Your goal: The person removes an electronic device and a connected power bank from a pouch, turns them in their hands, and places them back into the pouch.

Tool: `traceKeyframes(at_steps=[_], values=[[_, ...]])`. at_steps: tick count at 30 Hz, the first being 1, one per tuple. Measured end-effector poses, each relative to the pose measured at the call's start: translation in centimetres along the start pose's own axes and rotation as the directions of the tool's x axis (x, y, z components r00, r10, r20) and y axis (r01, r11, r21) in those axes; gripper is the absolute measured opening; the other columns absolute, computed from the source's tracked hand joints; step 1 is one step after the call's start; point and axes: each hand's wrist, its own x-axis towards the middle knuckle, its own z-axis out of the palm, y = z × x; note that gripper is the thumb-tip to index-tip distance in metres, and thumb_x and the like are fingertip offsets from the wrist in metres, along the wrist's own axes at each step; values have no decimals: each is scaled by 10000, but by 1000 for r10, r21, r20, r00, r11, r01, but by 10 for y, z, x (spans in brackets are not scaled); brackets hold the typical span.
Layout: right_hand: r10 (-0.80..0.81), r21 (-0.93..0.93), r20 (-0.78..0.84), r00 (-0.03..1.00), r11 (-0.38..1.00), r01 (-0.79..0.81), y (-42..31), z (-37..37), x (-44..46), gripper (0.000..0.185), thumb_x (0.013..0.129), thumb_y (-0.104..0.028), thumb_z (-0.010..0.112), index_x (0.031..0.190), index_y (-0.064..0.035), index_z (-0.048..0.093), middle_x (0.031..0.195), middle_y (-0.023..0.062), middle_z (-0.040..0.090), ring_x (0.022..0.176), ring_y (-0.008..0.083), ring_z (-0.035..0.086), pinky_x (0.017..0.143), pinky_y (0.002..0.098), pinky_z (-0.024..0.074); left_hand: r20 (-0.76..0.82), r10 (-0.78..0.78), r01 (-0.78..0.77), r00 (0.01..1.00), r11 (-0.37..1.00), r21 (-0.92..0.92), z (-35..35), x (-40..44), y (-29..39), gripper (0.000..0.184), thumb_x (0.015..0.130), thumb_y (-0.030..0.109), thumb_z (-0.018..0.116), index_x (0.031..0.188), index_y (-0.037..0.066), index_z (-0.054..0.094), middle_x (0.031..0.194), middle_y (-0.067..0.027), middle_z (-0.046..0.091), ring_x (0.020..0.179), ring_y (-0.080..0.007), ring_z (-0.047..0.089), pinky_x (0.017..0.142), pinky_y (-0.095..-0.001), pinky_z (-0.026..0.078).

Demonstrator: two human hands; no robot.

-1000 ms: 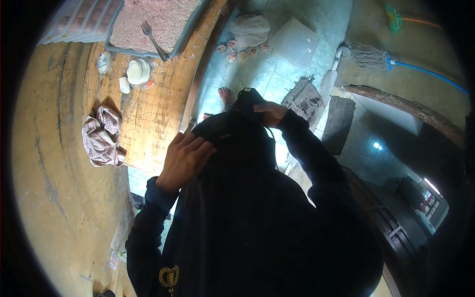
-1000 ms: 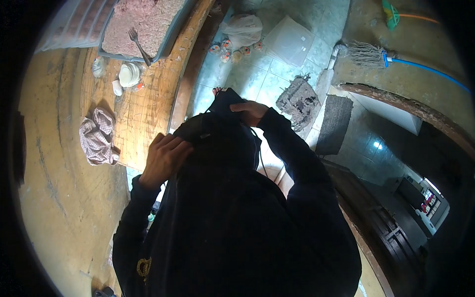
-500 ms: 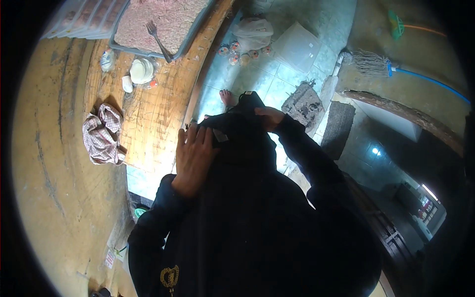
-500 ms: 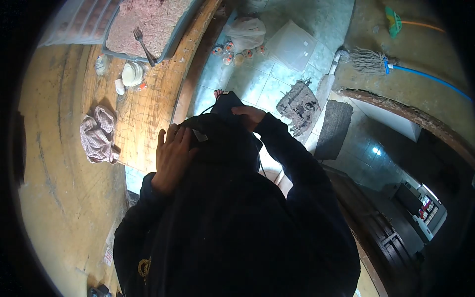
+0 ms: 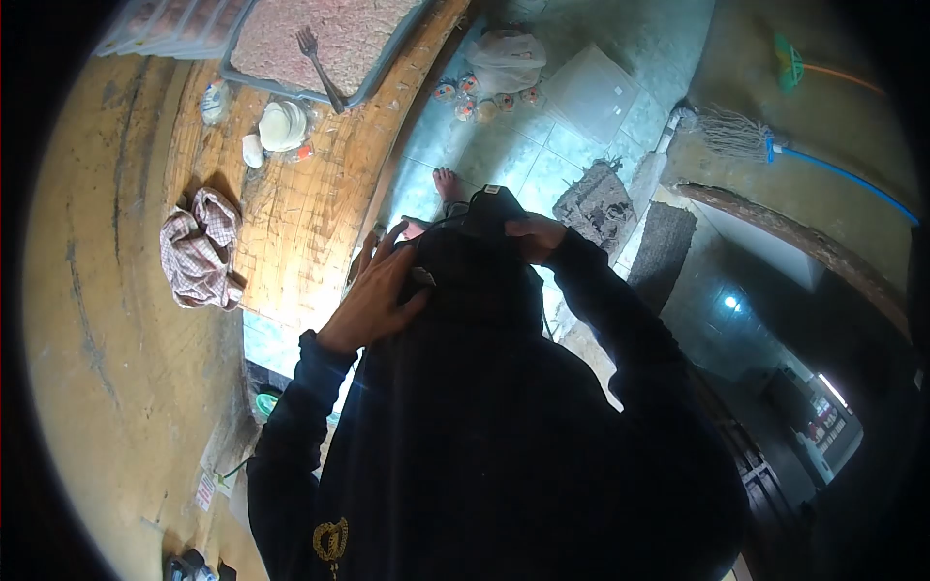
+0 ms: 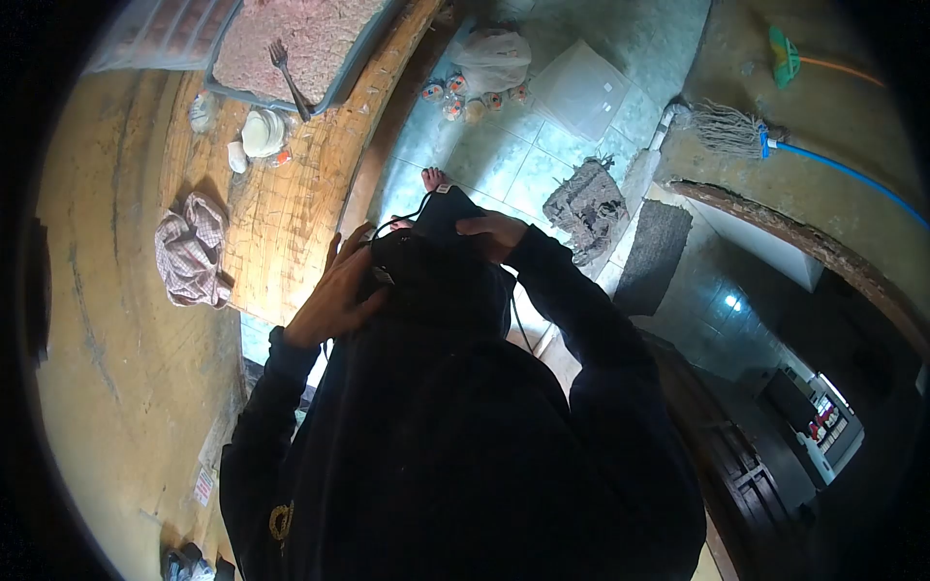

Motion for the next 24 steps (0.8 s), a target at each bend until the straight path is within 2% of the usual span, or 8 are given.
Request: traceKeyframes(at_steps=[7, 10, 12, 13, 15, 17, 19, 24], values=[[-144, -136, 78, 986, 979, 153, -36, 16, -19, 602, 967, -148, 701, 1476, 41, 444, 1413, 197, 602, 1324, 338, 590, 1161, 498, 444, 39, -67, 63, 997, 992, 107, 6, 6, 6, 498, 1026, 355, 595, 1391, 19, 555, 1408, -205, 552, 1509, -396, 314, 1264, -622, 105], [-234, -57, -3, 972, 971, 233, -50, 51, -39, 583, 1000, -181, 660, 1496, 21, 430, 1467, 185, 567, 1373, 357, 549, 1148, 607, 431, -41, -25, 25, 999, 1000, -7, 8, 7, 3, 486, 1014, 355, 611, 1346, 2, 569, 1364, -212, 556, 1487, -401, 338, 1264, -619, 117], [-254, 308, 190, 948, 933, 188, -48, 93, -47, 568, 1018, -193, 631, 1513, -9, 422, 1509, 156, 536, 1405, 359, 515, 1113, 696, 419, -40, -29, 29, 999, 999, -13, 11, 9, 1, 465, 1004, 335, 628, 1324, 1, 575, 1342, -213, 563, 1477, -403, 349, 1264, -614, 126], [-255, 307, 190, 948, 933, 189, -39, 100, -48, 568, 1018, -193, 631, 1513, -9, 422, 1509, 156, 536, 1405, 359, 515, 1113, 696, 419, -35, -27, 27, 999, 1000, -14, 12, 10, 1, 445, 995, 316, 644, 1301, 0, 582, 1320, -214, 569, 1467, -406, 359, 1263, -609, 134], [-210, 159, 110, 971, 968, 191, -22, 112, -48, 711, 959, -359, 719, 1561, -145, 407, 1719, 182, 170, 1592, 373, 145, 1106, 835, 246, -17, 10, -10, 1000, 1000, -11, 6, 11, 3, 450, 966, 290, 678, 1297, 2, 581, 1307, -210, 578, 1451, -402, 380, 1258, -609, 151], [-160, 92, 73, 984, 984, 153, -9, 113, -44, 697, 973, -330, 706, 1567, -159, 386, 1708, 168, 215, 1572, 357, 231, 1140, 770, 296, -3, 50, -50, 999, 999, -9, -3, 14, 3, 460, 938, 265, 712, 1293, 4, 580, 1294, -205, 588, 1435, -399, 401, 1253, -608, 167], [-215, -132, -135, 967, 971, 198, -4, 126, -43, 717, 975, -280, 703, 1583, -189, 335, 1687, 154, 271, 1534, 332, 327, 1155, 696, 355, 117, 38, -24, 992, 993, -118, -12, 17, -1, 500, 874, 229, 764, 1286, 12, 581, 1289, -183, 595, 1399, -383, 441, 1241, -608, 208], [-281, -16, -80, 956, 960, 281, -7, 132, -49, 710, 985, -169, 667, 1587, -197, 292, 1591, 137, 411, 1463, 331, 437, 1140, 623, 430, 170, 87, -80, 982, 996, -45, -15, 21, -14, 492, 868, 213, 753, 1287, 39, 561, 1245, -171, 612, 1337, -352, 509, 1229, -623, 231]])
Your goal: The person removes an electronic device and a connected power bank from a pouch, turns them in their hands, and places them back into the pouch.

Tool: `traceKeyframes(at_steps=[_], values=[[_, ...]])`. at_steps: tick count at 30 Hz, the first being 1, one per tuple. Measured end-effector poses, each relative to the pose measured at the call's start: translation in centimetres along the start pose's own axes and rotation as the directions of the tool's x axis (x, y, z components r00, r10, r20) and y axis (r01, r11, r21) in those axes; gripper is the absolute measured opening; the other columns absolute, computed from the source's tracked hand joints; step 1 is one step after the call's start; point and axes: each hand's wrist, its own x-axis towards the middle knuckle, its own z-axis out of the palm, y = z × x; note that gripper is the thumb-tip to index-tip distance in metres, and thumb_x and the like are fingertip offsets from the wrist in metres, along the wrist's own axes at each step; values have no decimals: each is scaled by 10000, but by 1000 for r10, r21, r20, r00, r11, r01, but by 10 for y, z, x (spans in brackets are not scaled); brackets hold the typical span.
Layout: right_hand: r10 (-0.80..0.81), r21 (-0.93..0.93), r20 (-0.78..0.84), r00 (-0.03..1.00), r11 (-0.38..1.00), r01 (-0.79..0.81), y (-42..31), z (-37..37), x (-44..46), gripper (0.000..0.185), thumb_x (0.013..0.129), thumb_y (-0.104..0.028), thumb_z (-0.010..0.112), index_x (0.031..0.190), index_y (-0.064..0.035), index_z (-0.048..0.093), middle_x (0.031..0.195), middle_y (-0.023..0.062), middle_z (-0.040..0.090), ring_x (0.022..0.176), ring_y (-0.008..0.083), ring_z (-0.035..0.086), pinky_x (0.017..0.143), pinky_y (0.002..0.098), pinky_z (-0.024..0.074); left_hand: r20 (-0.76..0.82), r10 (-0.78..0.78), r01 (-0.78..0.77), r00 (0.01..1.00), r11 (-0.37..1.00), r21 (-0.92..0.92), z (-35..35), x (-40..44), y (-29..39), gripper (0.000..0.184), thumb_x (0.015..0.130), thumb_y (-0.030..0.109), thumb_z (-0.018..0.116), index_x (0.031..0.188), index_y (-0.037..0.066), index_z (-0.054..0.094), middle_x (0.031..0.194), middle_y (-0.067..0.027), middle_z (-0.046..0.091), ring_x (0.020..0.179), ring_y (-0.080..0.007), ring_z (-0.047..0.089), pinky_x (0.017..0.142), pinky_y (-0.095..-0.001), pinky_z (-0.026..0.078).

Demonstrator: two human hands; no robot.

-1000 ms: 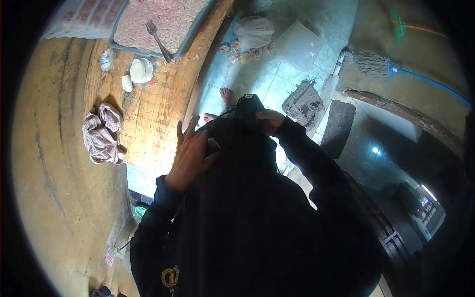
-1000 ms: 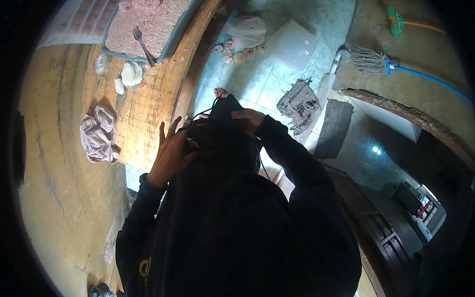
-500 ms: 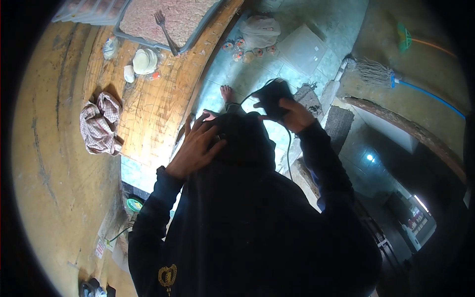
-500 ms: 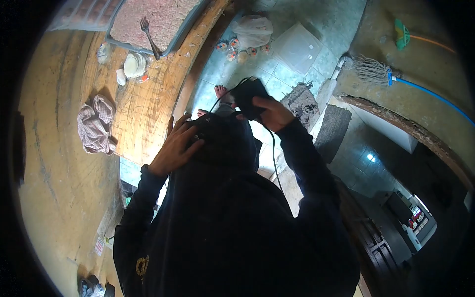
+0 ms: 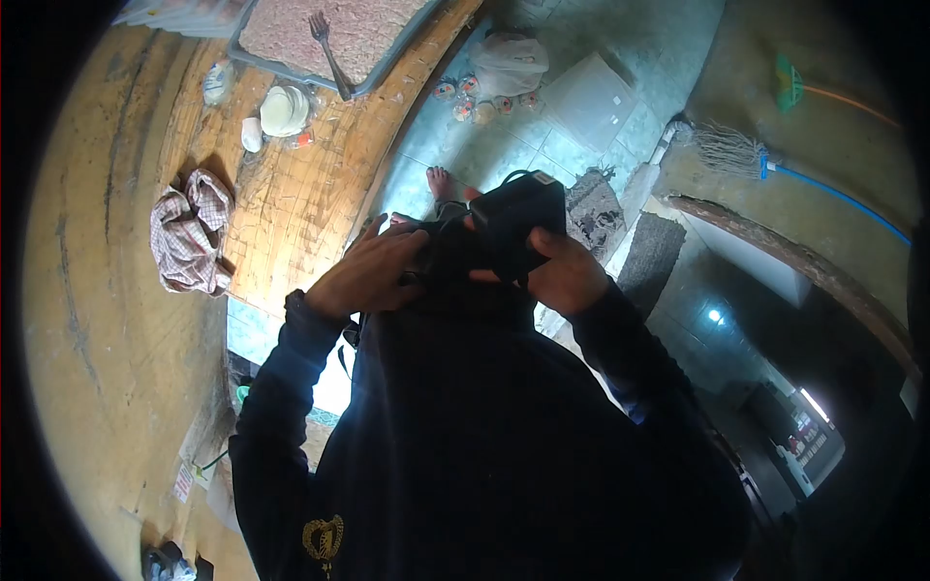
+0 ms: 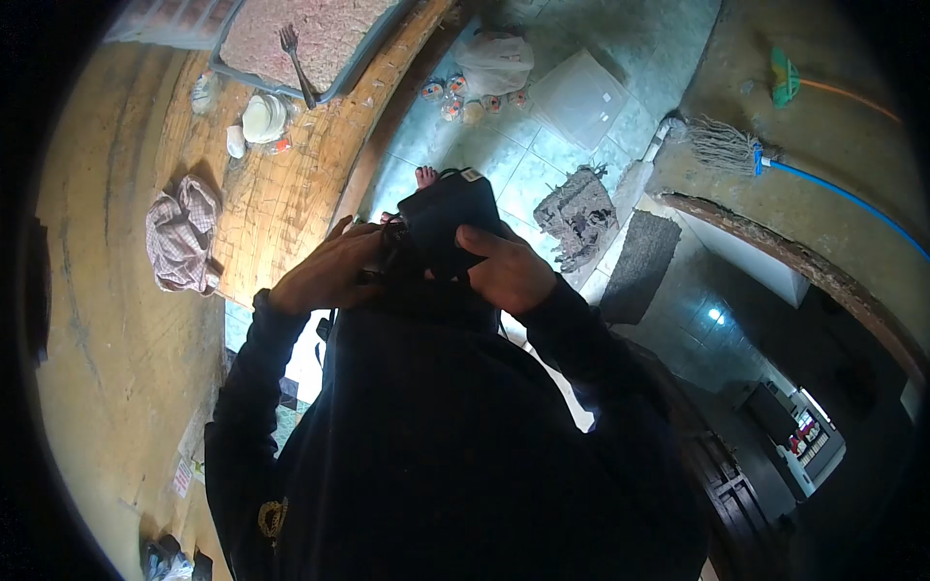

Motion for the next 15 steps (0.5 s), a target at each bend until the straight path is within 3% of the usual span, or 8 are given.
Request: traceKeyframes(at_steps=[5, 7, 8, 11, 15], values=[[38, -88, -122, 992, 995, -49, 10, -1, 10, 714, 958, -216, 720, 1556, -101, 347, 1560, 187, 446, 1434, 364, 473, 1133, 636, 434, 120, -23, 10, 992, 994, 105, -15, 7, 9, 525, 799, 170, 782, 1288, 101, 605, 1335, -127, 626, 1380, -350, 489, 1253, -611, 206], [-38, -120, -73, 997, 992, 30, 3, 3, 13, 704, 955, -234, 728, 1539, -74, 370, 1532, 206, 475, 1400, 390, 502, 1124, 618, 451, -46, 135, -125, 990, 978, 168, -10, 5, 8, 487, 776, 192, 812, 1211, 67, 632, 1302, -164, 630, 1338, -336, 536, 1261, -590, 199], [-118, -144, -26, 993, 983, 113, 0, 3, 14, 697, 951, -252, 736, 1522, -47, 393, 1503, 226, 504, 1366, 416, 532, 1115, 600, 468, -46, 132, -123, 990, 978, 169, -11, 2, 8, 487, 776, 192, 812, 1211, 67, 632, 1302, -164, 630, 1338, -336, 536, 1261, -590, 199], [-143, -171, 42, 989, 974, 148, -8, 0, 16, 690, 947, -266, 743, 1505, -25, 416, 1444, 256, 549, 1308, 450, 572, 1112, 570, 481, -120, 118, -104, 986, 988, 116, -16, -6, 11, 518, 744, 170, 845, 1215, 77, 650, 1327, -148, 646, 1366, -331, 528, 1273, -597, 181], [-153, -171, 68, 986, 972, 162, -16, 10, 20, 735, 920, -319, 772, 1493, -11, 430, 1416, 272, 569, 1269, 447, 604, 1100, 563, 489, -172, 235, -238, 957, 971, 3, -31, -14, 26, 600, 697, 189, 910, 1237, 83, 672, 1302, -141, 677, 1353, -330, 558, 1268, -583, 225]])
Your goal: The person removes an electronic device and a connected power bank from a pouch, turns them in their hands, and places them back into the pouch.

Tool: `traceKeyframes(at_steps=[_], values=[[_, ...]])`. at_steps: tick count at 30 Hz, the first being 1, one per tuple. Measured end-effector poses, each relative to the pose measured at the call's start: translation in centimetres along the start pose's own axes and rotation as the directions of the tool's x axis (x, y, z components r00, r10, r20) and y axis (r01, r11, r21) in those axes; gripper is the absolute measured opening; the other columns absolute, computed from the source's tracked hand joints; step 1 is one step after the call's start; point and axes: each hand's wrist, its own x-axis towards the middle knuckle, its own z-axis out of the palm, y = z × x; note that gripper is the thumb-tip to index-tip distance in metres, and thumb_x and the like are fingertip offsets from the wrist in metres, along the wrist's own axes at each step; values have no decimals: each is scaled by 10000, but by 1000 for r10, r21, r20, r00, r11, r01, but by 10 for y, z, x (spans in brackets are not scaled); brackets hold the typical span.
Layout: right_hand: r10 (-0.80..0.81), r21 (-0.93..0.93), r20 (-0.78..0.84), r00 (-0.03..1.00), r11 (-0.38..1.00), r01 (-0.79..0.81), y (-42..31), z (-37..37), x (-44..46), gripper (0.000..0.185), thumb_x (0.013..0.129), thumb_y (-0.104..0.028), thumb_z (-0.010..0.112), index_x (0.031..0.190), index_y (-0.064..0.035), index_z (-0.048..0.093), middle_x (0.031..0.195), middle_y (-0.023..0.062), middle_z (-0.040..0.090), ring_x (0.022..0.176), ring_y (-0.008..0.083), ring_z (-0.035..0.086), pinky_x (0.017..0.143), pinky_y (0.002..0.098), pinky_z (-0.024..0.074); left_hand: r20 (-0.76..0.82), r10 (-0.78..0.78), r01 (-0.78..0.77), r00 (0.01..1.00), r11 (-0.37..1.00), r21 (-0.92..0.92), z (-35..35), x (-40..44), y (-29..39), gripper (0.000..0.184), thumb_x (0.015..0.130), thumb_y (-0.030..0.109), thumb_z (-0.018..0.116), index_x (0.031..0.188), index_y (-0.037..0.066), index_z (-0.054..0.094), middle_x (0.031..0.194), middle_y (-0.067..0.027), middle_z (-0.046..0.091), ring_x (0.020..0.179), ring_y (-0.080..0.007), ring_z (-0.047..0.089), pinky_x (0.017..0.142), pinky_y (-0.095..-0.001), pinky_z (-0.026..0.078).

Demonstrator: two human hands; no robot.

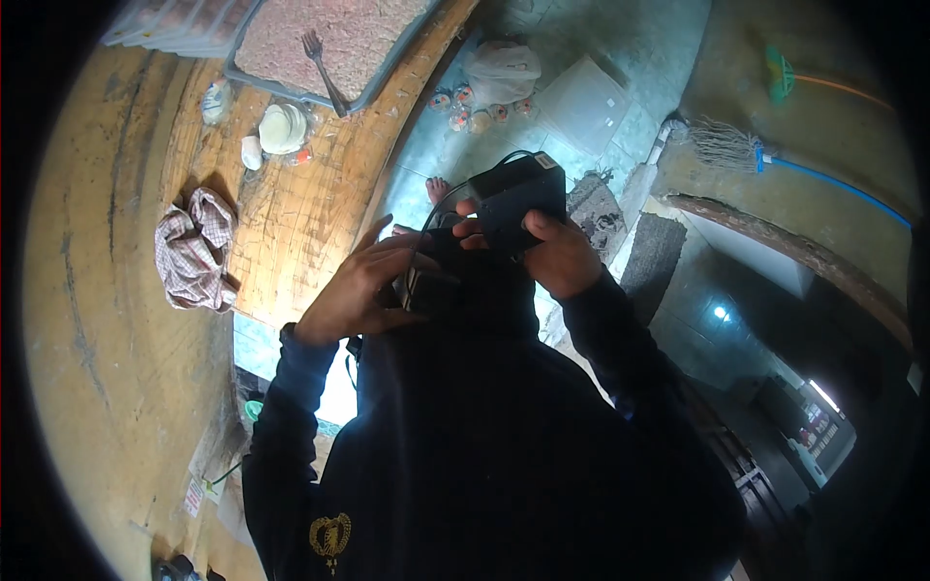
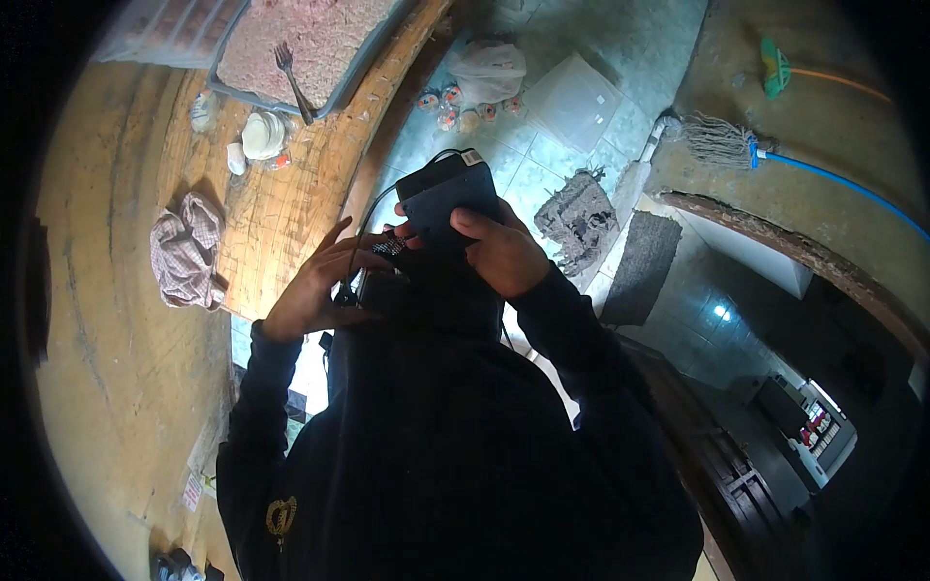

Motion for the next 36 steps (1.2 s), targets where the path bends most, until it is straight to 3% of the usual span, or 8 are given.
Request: traceKeyframes(at_steps=[5, 10, 12, 14, 16, 21, 31, 36], values=[[-83, -54, 57, 995, 995, 86, -11, 5, 6, 734, 898, -401, 773, 1453, -21, 478, 1338, 267, 629, 1192, 435, 648, 1050, 542, 510, -115, -3, -33, 993, 952, -305, -2, -2, 12, 616, 694, 206, 946, 1238, 77, 687, 1264, -132, 695, 1289, -312, 617, 1244, -551, 285], [-175, -7, 141, 974, 984, 177, -28, 19, 13, 640, 939, -293, 722, 1428, 42, 480, 1299, 296, 642, 1126, 397, 702, 1007, 484, 557, -307, 2, -213, 952, 726, -654, 5, -1, 7, 634, 734, 222, 937, 1251, 5, 640, 1195, -168, 703, 1114, -286, 685, 979, -381, 532], [-188, 5, 153, 970, 982, 190, -32, 25, 17, 623, 944, -276, 713, 1428, 41, 481, 1294, 299, 643, 1111, 402, 707, 1002, 486, 559, -418, -208, -294, 884, 448, -845, 19, 1, 12, 763, 802, 551, 820, 1231, -36, 589, 1017, -170, 663, 994, -313, 698, 866, -435, 573], [-220, 7, 208, 953, 975, 223, -33, 31, 23, 584, 959, -237, 690, 1427, 41, 477, 1288, 299, 648, 1083, 404, 717, 994, 484, 564, -470, -265, -325, 842, 446, -834, 32, 4, 20, 805, 919, 713, 603, 1273, -4, 516, 967, -125, 594, 826, -276, 669, 699, -406, 578], [-209, -16, 205, 956, 976, 217, -33, 38, 26, 558, 963, -211, 683, 1418, 45, 486, 1275, 282, 658, 1073, 392, 723, 990, 476, 565, -333, -501, -420, 799, -68, -905, 25, 9, 36, 834, 966, 778, 439, 1300, 16, 489, 993, -121, 559, 719, -256, 609, 599, -395, 546], [-153, -120, 158, 975, 978, 173, -24, 47, 28, 460, 951, -123, 688, 1352, 53, 544, 1201, 196, 702, 1049, 324, 734, 967, 438, 568, -230, -624, -333, 746, -50, -942, 28, 6, 34, 993, 882, 932, 179, 1053, 28, 551, 637, -114, 530, 481, -224, 555, 453, -332, 498], [-128, -89, 131, 983, 986, 140, -20, 48, 25, 440, 955, -122, 685, 1334, 57, 553, 1175, 202, 701, 1038, 333, 736, 962, 448, 572, -238, -487, -422, 841, -314, -850, 25, -3, 43, 958, 806, 995, 245, 934, 72, 468, 648, -128, 511, 471, -277, 551, 434, -368, 488], [-123, -105, 211, 970, 983, 148, -29, 61, 19, 490, 929, -130, 714, 1350, 60, 553, 1186, 209, 698, 1016, 338, 736, 948, 446, 565, -391, -317, -497, 864, -417, -761, 1, -24, 70, 1107, 724, 957, 560, 1247, -12, 450, 880, -156, 599, 717, -322, 654, 595, -475, 574]])
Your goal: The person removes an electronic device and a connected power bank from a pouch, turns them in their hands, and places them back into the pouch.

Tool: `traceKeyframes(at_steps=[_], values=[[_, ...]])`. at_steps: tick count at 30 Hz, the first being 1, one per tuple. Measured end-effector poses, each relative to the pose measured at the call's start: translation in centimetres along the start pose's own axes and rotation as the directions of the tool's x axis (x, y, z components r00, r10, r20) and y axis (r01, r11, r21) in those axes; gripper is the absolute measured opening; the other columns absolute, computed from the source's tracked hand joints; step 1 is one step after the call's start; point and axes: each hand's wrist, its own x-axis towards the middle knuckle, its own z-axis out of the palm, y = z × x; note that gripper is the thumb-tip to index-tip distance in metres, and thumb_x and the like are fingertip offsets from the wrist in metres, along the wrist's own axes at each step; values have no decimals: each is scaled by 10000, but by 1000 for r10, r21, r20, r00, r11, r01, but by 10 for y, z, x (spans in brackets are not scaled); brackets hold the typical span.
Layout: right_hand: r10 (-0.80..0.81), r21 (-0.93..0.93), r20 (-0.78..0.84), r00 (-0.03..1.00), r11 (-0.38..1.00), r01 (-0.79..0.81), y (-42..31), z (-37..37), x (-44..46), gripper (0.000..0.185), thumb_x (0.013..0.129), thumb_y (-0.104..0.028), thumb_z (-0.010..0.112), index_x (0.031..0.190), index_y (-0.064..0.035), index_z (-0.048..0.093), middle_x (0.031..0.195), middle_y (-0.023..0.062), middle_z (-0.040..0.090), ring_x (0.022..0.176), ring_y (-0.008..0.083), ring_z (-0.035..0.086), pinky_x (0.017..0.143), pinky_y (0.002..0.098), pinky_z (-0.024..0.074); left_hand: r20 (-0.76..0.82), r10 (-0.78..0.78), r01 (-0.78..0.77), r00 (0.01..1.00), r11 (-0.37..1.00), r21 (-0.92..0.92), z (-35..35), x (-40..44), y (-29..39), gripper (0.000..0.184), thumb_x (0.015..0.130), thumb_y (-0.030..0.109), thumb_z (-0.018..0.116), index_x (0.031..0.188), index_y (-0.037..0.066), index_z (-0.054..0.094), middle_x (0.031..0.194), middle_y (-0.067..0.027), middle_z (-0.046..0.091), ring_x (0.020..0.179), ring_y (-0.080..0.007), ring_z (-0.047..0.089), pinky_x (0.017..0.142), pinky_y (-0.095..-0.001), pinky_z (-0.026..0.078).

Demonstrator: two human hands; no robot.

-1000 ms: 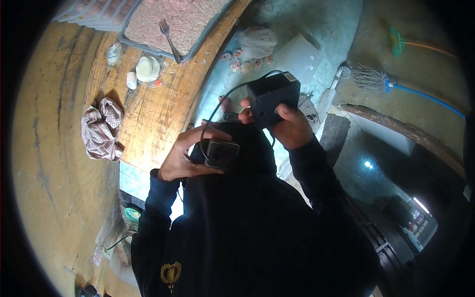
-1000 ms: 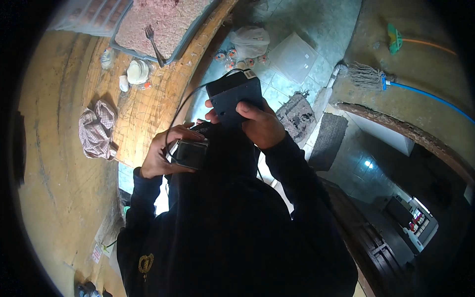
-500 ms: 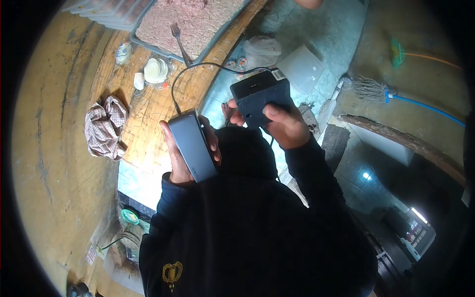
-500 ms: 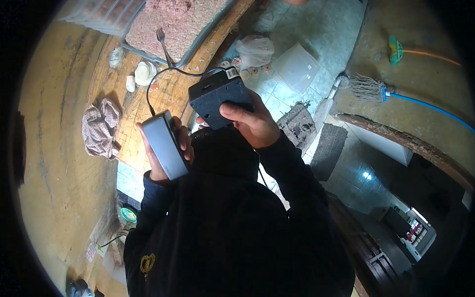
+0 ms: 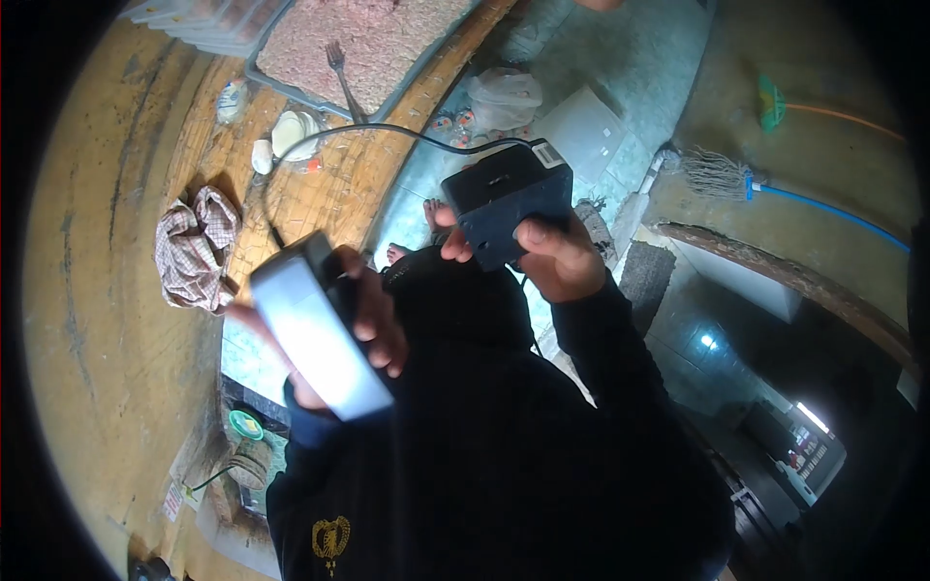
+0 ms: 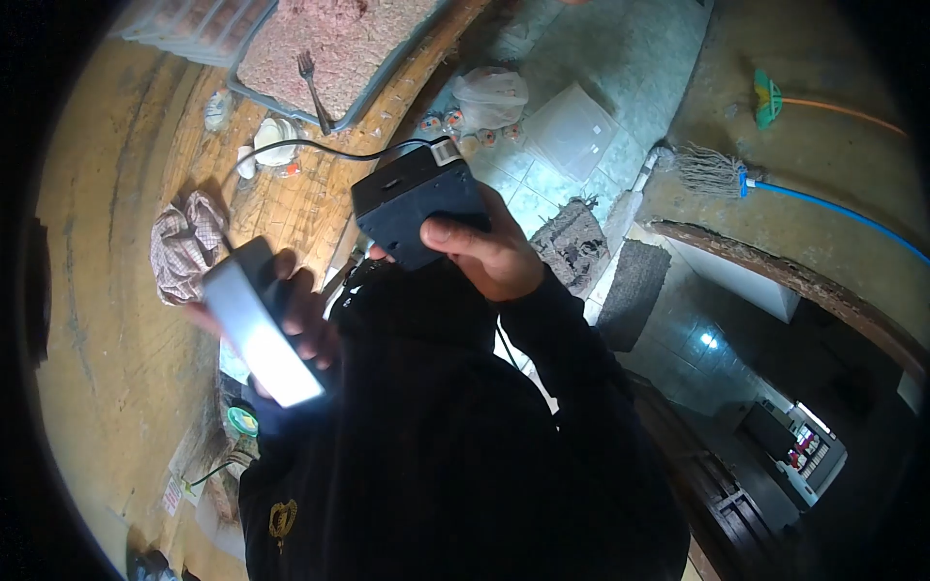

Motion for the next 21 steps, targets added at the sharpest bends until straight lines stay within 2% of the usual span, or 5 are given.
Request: traceKeyframes(at_steps=[3, 10, 12, 17, 21], values=[[-9, 33, 69, 998, 999, 7, -5, 13, -3, 560, 888, -156, 768, 1365, 50, 557, 1206, 180, 696, 1067, 294, 712, 984, 423, 537, 376, -139, 148, 916, 989, 7, 24, -3, 27, 930, 775, 695, 810, 1264, 23, 392, 1062, -226, 627, 926, -407, 680, 810, -548, 579], [-41, -384, 123, 992, 919, 85, -7, 23, -27, 838, 775, -201, 898, 1440, 75, 468, 1258, 271, 658, 1193, 385, 658, 1033, 510, 540, 396, -458, 366, 796, 885, 289, 107, -25, 71, 390, 980, 336, 712, 1077, -28, 612, 1046, -335, 701, 947, -470, 738, 811, -659, 616], [18, -357, 229, 973, 932, 67, -13, 36, -30, 855, 758, -189, 908, 1422, 105, 457, 1255, 309, 653, 1194, 413, 667, 1032, 527, 552, 399, -344, 187, 850, 906, 381, 123, -28, 58, 298, 1029, 316, 645, 970, 39, 738, 950, -232, 755, 790, -363, 765, 678, -424, 664], [3, -219, 348, 937, 973, 78, -13, 59, -20, 790, 667, -199, 968, 1339, -19, 592, 1222, 117, 699, 1152, 225, 677, 1034, 352, 513, 427, -300, 112, 853, 905, 411, 137, -26, 53, 267, 1049, 249, 606, 949, 31, 722, 957, -224, 746, 807, -335, 766, 685, -439, 662], [-105, -152, 343, 933, 974, 165, -8, 59, -22, 825, 644, -180, 979, 1351, -16, 586, 1226, 123, 698, 1157, 226, 679, 1040, 363, 521, 469, -294, 87, 833, 906, 415, 135, -20, 49, 267, 1051, 205, 583, 890, 38, 716, 861, -199, 743, 752, -299, 765, 665, -414, 659]])
